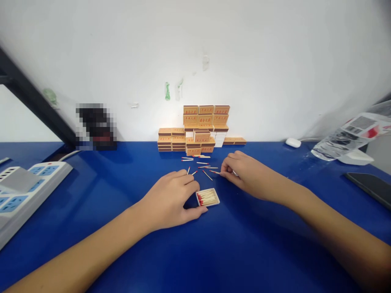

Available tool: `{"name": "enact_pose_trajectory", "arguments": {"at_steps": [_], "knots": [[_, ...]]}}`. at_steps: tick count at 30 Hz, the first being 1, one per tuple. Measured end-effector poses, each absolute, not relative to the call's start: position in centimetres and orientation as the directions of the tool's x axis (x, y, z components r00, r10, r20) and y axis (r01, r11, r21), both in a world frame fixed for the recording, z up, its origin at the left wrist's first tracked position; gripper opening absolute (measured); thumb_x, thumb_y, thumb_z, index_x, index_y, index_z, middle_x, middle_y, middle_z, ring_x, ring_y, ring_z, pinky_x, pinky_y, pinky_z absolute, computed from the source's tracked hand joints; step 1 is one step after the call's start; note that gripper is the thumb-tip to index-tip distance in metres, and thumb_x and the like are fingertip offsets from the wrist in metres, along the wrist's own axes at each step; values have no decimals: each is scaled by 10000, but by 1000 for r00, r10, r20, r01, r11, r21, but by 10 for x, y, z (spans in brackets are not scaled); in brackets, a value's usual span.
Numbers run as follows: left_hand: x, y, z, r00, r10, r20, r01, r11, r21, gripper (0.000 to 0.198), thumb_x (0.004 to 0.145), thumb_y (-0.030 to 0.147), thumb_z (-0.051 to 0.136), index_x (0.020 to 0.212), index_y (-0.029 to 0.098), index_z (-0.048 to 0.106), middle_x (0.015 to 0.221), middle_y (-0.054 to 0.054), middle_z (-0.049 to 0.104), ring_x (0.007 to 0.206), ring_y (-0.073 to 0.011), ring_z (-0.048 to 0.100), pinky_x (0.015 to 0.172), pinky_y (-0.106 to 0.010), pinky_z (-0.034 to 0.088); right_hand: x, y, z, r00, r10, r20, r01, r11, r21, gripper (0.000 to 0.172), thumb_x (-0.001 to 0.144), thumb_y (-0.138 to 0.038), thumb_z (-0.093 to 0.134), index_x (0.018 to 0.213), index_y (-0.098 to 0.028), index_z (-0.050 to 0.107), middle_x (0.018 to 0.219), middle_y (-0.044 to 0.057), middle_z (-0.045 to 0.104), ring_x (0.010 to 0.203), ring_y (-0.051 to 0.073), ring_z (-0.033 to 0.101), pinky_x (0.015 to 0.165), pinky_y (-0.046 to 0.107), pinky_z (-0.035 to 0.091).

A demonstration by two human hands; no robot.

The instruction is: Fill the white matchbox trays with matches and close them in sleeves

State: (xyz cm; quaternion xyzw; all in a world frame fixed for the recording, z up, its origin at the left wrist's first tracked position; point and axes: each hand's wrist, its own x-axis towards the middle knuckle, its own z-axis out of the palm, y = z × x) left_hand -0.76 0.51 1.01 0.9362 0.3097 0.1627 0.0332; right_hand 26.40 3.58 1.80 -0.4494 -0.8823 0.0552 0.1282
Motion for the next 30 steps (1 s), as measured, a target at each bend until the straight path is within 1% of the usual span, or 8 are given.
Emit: {"name": "enact_pose_trajectory", "arguments": {"at_steps": [4, 6, 8, 13, 16, 20, 24, 30], "knots": [[-8, 5, 11, 734, 614, 289, 602, -786, 140, 325, 937, 495, 692, 961, 171, 679, 894, -55, 704, 859, -244, 623, 773, -397, 515, 252, 20, 28, -594, 788, 163, 736, 614, -287, 218, 1050, -318, 502, 916, -202, 629, 958, 86, 662, 912, 246, 570, 797, 382, 450], [-8, 5, 12, 722, 626, 295, 615, -776, 141, 317, 929, 486, 702, 947, 171, 674, 882, -52, 698, 848, -242, 617, 752, -389, 508, 245, 11, 34, -622, 766, 162, 714, 640, -284, 228, 1067, -330, 499, 916, -210, 622, 963, 78, 660, 901, 239, 567, 789, 378, 446], [-8, 6, 12, 720, 629, 293, 616, -774, 146, 317, 923, 485, 709, 931, 171, 668, 867, -47, 689, 843, -239, 613, 746, -386, 506, 240, 4, 37, -675, 720, 159, 684, 692, -230, 218, 1075, -290, 494, 914, -212, 618, 954, 74, 657, 891, 238, 562, 797, 382, 441], [-6, 6, 12, 733, 619, 282, 604, -783, 151, 317, 922, 480, 711, 891, 171, 644, 844, -37, 675, 820, -234, 606, 715, -380, 492, 229, -1, 26, -751, 647, 132, 655, 755, 27, 164, 1011, -117, 530, 894, -168, 633, 972, 123, 654, 880, 265, 530, 777, 410, 435], [-5, 5, 11, 744, 602, 290, 589, -796, 141, 309, 929, 466, 700, 860, 174, 626, 839, -39, 671, 810, -234, 600, 716, -386, 488, 222, -1, 21, -761, 633, 145, 646, 761, 69, 176, 1020, -122, 518, 905, -156, 646, 1004, 141, 657, 889, 269, 529, 792, 418, 445], [-6, 4, 11, 743, 601, 293, 585, -797, 153, 308, 933, 465, 699, 862, 176, 623, 850, -42, 676, 816, -230, 599, 729, -384, 494, 221, 0, 28, -755, 634, 167, 630, 772, -85, 208, 1056, -159, 498, 914, -169, 649, 972, 108, 656, 902, 251, 553, 812, 390, 457], [-7, 4, 12, 740, 608, 287, 587, -792, 167, 302, 933, 470, 706, 948, 170, 668, 885, -42, 693, 853, -234, 612, 767, -390, 509, 237, 7, 38, -666, 721, 190, 674, 691, -261, 140, 1042, -206, 562, 934, -188, 649, 965, 76, 641, 909, 232, 576, 778, 353, 450], [-7, 5, 11, 739, 611, 285, 590, -790, 166, 311, 930, 472, 708, 941, 161, 685, 888, -43, 701, 854, -233, 624, 776, -389, 513, 253, 14, 35, -663, 747, 52, 669, 622, -406, 97, 1016, -321, 628, 1014, -233, 668, 1026, 48, 630, 913, 209, 584, 778, 340, 461]]}}
